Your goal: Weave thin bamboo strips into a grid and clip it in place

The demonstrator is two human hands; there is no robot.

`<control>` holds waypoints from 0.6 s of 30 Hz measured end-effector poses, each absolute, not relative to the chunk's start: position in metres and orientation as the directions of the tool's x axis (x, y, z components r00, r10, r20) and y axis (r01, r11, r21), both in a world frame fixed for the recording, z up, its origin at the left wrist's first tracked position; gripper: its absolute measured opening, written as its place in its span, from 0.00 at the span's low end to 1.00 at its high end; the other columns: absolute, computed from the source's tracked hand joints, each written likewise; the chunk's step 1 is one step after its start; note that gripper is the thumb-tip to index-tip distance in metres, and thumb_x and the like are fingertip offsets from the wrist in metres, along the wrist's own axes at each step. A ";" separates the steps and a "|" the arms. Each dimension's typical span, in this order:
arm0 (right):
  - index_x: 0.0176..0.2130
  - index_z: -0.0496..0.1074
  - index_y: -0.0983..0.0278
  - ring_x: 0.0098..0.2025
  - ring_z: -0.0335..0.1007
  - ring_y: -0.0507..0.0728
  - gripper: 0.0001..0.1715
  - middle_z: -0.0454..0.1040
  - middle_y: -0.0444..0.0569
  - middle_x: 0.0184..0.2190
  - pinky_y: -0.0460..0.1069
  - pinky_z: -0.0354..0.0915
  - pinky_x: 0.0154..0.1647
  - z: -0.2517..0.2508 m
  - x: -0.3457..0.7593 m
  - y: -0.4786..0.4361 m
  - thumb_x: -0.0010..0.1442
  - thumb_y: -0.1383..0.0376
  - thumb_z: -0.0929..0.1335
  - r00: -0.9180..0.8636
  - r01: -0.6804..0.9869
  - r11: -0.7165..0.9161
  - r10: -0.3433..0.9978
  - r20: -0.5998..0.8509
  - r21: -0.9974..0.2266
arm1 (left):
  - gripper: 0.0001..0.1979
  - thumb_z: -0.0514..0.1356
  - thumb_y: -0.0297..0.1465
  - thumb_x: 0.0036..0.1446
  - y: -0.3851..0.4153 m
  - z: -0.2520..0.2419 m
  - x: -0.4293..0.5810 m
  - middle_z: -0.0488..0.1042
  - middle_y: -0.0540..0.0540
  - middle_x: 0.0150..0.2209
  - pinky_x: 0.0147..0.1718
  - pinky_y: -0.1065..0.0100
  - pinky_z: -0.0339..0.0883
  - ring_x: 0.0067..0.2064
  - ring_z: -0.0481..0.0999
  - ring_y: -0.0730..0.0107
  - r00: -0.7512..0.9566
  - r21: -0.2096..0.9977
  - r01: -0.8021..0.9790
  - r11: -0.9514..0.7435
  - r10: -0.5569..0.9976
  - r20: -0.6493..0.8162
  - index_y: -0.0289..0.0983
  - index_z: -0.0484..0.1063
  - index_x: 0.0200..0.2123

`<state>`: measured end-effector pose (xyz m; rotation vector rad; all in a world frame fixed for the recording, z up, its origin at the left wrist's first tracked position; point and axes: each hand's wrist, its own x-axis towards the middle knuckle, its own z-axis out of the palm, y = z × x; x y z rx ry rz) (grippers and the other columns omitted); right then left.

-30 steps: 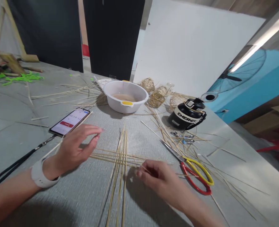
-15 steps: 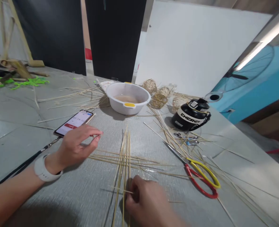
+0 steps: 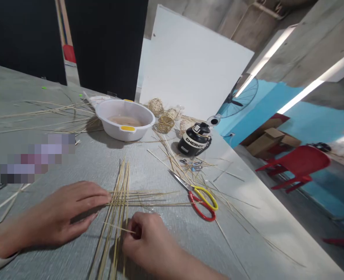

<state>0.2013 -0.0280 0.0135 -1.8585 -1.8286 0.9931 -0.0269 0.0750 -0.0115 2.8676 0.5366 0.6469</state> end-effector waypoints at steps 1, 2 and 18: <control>0.22 0.65 0.64 0.20 0.54 0.47 0.06 0.65 0.40 0.18 0.43 0.48 0.19 0.014 0.202 -0.028 0.46 0.74 0.64 -0.072 0.700 -0.113 0.971 -0.227 -0.705 | 0.22 0.57 0.27 0.55 0.075 -0.013 -0.026 0.74 0.45 0.50 0.47 0.60 0.71 0.49 0.74 0.60 0.835 0.213 0.313 -0.925 0.375 0.401 0.43 0.67 0.55; 0.22 0.64 0.64 0.20 0.54 0.47 0.07 0.64 0.39 0.18 0.43 0.48 0.19 0.015 0.203 -0.027 0.46 0.74 0.64 -0.064 0.675 -0.121 0.973 -0.221 -0.728 | 0.21 0.58 0.27 0.56 0.074 -0.015 -0.024 0.74 0.45 0.51 0.48 0.59 0.70 0.50 0.73 0.60 0.826 0.205 0.321 -0.925 0.379 0.418 0.43 0.67 0.54; 0.21 0.61 0.64 0.20 0.51 0.47 0.10 0.60 0.38 0.17 0.44 0.45 0.20 0.006 0.203 -0.023 0.47 0.76 0.63 -0.168 0.685 -0.051 0.960 -0.225 -0.727 | 0.12 0.50 0.31 0.67 0.070 -0.029 -0.005 0.74 0.48 0.33 0.38 0.62 0.63 0.36 0.70 0.65 0.783 0.141 0.420 -0.896 0.437 0.443 0.38 0.72 0.36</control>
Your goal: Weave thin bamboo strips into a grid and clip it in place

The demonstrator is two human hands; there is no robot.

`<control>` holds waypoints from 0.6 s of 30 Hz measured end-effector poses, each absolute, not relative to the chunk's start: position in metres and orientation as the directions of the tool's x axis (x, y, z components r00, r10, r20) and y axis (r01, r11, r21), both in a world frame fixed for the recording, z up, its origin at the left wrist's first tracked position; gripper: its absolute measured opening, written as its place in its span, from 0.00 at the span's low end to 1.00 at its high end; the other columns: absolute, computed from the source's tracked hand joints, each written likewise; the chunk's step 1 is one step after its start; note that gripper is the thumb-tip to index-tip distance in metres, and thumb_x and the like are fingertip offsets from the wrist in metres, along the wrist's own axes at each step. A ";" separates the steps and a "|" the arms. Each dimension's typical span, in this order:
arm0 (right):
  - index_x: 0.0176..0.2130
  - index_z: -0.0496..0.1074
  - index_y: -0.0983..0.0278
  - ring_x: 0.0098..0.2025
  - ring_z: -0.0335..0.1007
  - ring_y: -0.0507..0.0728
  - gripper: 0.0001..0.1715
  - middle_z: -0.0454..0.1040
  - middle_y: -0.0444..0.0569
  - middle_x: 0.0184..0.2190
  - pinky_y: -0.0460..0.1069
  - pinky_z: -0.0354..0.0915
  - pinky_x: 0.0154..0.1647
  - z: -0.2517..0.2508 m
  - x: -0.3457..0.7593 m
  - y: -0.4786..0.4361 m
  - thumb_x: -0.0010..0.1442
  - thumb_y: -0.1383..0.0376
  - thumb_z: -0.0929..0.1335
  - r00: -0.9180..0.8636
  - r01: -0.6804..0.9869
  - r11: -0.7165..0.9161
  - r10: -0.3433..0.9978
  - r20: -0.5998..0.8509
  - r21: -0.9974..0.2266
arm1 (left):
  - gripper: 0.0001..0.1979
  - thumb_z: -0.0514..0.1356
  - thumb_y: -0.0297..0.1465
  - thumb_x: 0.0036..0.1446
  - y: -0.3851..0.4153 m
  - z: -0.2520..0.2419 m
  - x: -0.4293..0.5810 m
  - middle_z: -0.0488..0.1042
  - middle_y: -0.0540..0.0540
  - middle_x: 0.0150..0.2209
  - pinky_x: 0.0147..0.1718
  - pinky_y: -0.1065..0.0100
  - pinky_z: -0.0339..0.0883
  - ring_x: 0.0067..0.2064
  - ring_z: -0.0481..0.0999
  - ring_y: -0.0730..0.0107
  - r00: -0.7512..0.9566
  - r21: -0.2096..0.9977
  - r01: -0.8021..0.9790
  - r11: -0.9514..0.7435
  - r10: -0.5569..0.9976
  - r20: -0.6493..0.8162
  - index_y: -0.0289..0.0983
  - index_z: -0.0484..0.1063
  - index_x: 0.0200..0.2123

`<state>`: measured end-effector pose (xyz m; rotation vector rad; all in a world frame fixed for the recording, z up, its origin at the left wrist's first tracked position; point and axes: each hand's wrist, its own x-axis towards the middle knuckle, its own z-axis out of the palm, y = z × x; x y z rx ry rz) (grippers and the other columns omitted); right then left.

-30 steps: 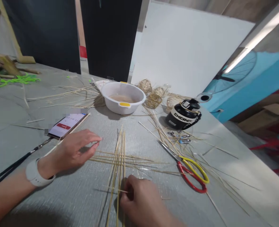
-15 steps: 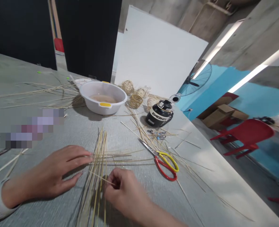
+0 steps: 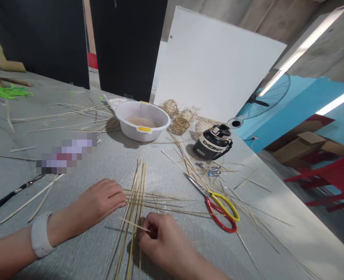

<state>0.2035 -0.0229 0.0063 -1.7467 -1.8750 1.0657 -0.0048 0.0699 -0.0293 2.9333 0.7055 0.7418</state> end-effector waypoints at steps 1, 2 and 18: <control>0.21 0.61 0.64 0.20 0.51 0.47 0.10 0.60 0.38 0.17 0.43 0.45 0.20 0.006 0.204 -0.023 0.47 0.77 0.63 -0.165 0.662 -0.069 0.958 -0.235 -0.747 | 0.12 0.49 0.31 0.67 0.070 -0.030 -0.004 0.74 0.47 0.33 0.38 0.62 0.62 0.36 0.70 0.64 0.785 0.139 0.414 -0.900 0.430 0.446 0.37 0.72 0.36; 0.21 0.61 0.64 0.21 0.52 0.47 0.10 0.59 0.38 0.18 0.43 0.45 0.20 0.006 0.204 -0.022 0.47 0.77 0.63 -0.161 0.635 -0.092 0.955 -0.247 -0.767 | 0.12 0.49 0.30 0.67 0.070 -0.030 -0.004 0.74 0.47 0.33 0.38 0.61 0.62 0.36 0.70 0.64 0.789 0.140 0.411 -0.901 0.428 0.441 0.37 0.72 0.37; 0.40 0.68 0.64 0.24 0.68 0.52 0.11 0.74 0.46 0.26 0.44 0.53 0.25 -0.008 0.225 -0.011 0.56 0.72 0.62 -0.146 0.827 0.123 0.989 0.003 -0.549 | 0.14 0.47 0.28 0.68 0.073 -0.025 -0.004 0.72 0.48 0.31 0.36 0.63 0.60 0.34 0.67 0.65 0.808 0.205 0.375 -0.904 0.427 0.406 0.37 0.70 0.34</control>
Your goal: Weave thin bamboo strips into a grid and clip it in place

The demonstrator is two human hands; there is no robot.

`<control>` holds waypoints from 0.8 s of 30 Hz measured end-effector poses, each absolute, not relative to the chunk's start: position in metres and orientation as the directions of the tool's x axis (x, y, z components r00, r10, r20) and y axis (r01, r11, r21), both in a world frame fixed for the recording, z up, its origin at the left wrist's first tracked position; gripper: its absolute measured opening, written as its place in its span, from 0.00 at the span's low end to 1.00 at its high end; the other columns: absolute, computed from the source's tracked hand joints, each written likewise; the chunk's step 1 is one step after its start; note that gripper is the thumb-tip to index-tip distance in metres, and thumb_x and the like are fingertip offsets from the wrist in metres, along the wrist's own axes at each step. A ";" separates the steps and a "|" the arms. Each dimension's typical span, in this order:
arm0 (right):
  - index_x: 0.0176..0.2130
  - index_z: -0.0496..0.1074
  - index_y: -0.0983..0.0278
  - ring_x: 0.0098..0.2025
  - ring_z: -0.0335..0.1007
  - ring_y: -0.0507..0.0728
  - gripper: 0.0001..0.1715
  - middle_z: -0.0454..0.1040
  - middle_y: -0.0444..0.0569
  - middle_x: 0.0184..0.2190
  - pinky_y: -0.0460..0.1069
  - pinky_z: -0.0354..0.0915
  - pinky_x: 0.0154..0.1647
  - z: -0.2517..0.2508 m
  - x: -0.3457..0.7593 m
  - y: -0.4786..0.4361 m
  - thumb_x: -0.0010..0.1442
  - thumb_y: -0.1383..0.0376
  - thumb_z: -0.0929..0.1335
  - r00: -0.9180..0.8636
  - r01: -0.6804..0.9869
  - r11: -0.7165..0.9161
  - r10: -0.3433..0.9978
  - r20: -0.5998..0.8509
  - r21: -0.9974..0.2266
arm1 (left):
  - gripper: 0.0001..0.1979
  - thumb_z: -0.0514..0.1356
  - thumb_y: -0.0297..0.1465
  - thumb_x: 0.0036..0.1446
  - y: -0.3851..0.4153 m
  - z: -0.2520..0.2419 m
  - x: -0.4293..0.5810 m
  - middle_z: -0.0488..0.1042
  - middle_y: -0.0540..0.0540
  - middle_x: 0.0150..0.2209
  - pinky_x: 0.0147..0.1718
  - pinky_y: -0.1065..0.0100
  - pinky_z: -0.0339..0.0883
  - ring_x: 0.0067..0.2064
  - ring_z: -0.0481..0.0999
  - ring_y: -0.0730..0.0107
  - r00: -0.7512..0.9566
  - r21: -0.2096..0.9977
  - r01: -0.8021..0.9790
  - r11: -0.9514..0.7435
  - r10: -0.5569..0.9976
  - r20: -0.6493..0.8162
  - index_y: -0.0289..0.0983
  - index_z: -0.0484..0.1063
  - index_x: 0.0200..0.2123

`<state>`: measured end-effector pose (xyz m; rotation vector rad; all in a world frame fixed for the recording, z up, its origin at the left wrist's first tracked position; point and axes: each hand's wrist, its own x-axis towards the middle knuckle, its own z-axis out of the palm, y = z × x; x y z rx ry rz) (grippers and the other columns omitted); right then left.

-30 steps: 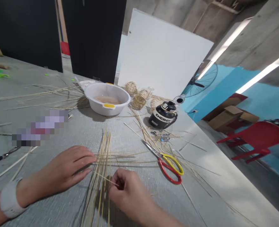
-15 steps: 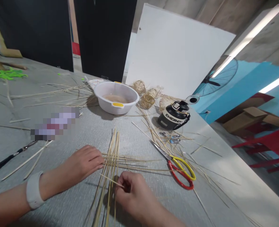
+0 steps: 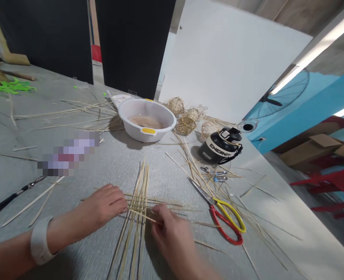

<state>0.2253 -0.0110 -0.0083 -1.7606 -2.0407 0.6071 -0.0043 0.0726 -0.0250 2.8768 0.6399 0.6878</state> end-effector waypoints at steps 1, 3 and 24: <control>0.40 0.68 0.64 0.25 0.70 0.53 0.12 0.76 0.47 0.29 0.44 0.53 0.25 -0.011 0.226 -0.010 0.56 0.73 0.62 -0.166 0.840 0.142 0.986 0.001 -0.523 | 0.14 0.47 0.28 0.68 0.073 -0.025 -0.005 0.72 0.48 0.32 0.36 0.64 0.60 0.34 0.67 0.65 0.812 0.222 0.372 -0.901 0.432 0.392 0.37 0.70 0.34; 0.41 0.69 0.63 0.27 0.72 0.53 0.13 0.77 0.48 0.33 0.45 0.54 0.25 -0.014 0.226 -0.008 0.58 0.74 0.62 -0.188 0.859 0.157 0.982 -0.016 -0.488 | 0.12 0.48 0.27 0.67 0.074 -0.025 -0.006 0.72 0.48 0.32 0.37 0.64 0.60 0.35 0.68 0.66 0.818 0.267 0.371 -0.890 0.449 0.359 0.37 0.71 0.36; 0.33 0.69 0.63 0.26 0.69 0.53 0.08 0.74 0.47 0.29 0.46 0.50 0.25 -0.001 0.229 0.007 0.59 0.72 0.62 -0.304 0.844 0.178 0.936 -0.178 -0.506 | 0.11 0.49 0.29 0.67 0.074 -0.018 0.001 0.69 0.49 0.32 0.37 0.66 0.59 0.35 0.66 0.66 0.842 0.495 0.377 -0.783 0.513 0.168 0.38 0.66 0.32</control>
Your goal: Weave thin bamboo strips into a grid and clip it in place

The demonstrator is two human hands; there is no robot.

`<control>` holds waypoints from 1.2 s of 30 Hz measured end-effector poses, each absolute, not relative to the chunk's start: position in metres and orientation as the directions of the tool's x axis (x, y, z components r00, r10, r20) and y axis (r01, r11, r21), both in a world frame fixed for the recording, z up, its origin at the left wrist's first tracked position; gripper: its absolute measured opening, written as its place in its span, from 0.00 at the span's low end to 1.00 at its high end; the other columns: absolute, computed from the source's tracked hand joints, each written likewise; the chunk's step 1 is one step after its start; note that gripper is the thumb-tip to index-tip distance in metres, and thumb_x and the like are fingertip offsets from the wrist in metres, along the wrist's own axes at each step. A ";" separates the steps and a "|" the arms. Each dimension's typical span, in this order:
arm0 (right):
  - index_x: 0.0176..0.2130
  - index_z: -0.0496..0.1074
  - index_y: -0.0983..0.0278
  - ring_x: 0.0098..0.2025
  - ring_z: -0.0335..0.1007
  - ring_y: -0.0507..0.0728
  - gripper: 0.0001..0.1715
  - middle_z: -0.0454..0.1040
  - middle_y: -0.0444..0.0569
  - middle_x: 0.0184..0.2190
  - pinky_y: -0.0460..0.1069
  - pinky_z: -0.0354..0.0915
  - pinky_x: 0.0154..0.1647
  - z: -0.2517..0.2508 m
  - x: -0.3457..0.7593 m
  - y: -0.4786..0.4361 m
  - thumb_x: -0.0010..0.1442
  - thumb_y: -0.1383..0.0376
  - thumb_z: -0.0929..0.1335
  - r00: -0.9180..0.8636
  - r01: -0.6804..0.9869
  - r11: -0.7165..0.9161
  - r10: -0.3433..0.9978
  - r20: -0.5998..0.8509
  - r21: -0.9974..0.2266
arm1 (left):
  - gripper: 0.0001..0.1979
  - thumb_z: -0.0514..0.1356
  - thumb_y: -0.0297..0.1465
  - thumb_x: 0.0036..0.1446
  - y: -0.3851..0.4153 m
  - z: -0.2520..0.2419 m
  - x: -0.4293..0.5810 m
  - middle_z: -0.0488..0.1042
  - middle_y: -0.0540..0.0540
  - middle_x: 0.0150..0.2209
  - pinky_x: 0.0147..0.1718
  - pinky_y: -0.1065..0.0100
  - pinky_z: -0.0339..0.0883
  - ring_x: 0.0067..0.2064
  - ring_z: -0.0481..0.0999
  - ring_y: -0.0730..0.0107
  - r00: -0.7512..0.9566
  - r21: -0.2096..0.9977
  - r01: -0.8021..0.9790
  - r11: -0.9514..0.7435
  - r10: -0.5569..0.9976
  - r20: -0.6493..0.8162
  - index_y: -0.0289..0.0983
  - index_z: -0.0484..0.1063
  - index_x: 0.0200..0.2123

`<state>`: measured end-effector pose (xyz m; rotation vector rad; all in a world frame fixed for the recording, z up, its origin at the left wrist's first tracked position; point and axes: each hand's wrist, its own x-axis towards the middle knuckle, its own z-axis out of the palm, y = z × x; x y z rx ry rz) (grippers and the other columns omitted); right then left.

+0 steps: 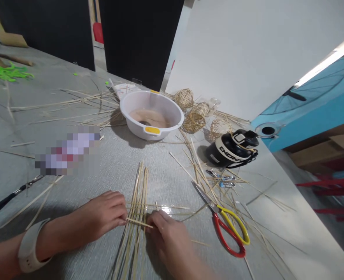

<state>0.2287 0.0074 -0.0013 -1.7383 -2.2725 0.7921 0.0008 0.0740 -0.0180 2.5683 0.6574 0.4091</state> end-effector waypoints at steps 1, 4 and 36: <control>0.33 0.69 0.63 0.26 0.70 0.53 0.07 0.74 0.47 0.29 0.46 0.50 0.25 0.000 0.228 0.007 0.59 0.71 0.62 -0.290 0.853 0.162 0.937 -0.193 -0.496 | 0.11 0.49 0.29 0.67 0.073 -0.018 0.001 0.69 0.49 0.32 0.37 0.65 0.58 0.35 0.66 0.66 0.839 0.490 0.386 -0.782 0.518 0.166 0.38 0.66 0.32; 0.33 0.69 0.64 0.28 0.71 0.55 0.06 0.75 0.49 0.30 0.47 0.49 0.25 0.003 0.228 0.006 0.61 0.69 0.62 -0.257 0.881 0.133 0.940 -0.224 -0.455 | 0.10 0.50 0.28 0.66 0.071 -0.018 0.001 0.69 0.49 0.33 0.37 0.64 0.56 0.35 0.64 0.65 0.831 0.470 0.421 -0.776 0.538 0.144 0.38 0.67 0.32; 0.40 0.75 0.57 0.25 0.67 0.49 0.13 0.72 0.46 0.34 0.42 0.54 0.21 -0.011 0.232 0.013 0.56 0.73 0.70 -0.436 0.837 0.490 0.866 0.244 -0.244 | 0.14 0.53 0.26 0.62 0.049 -0.035 -0.003 0.65 0.50 0.61 0.64 0.53 0.43 0.64 0.58 0.65 0.742 0.457 0.537 -0.710 0.654 0.145 0.45 0.68 0.48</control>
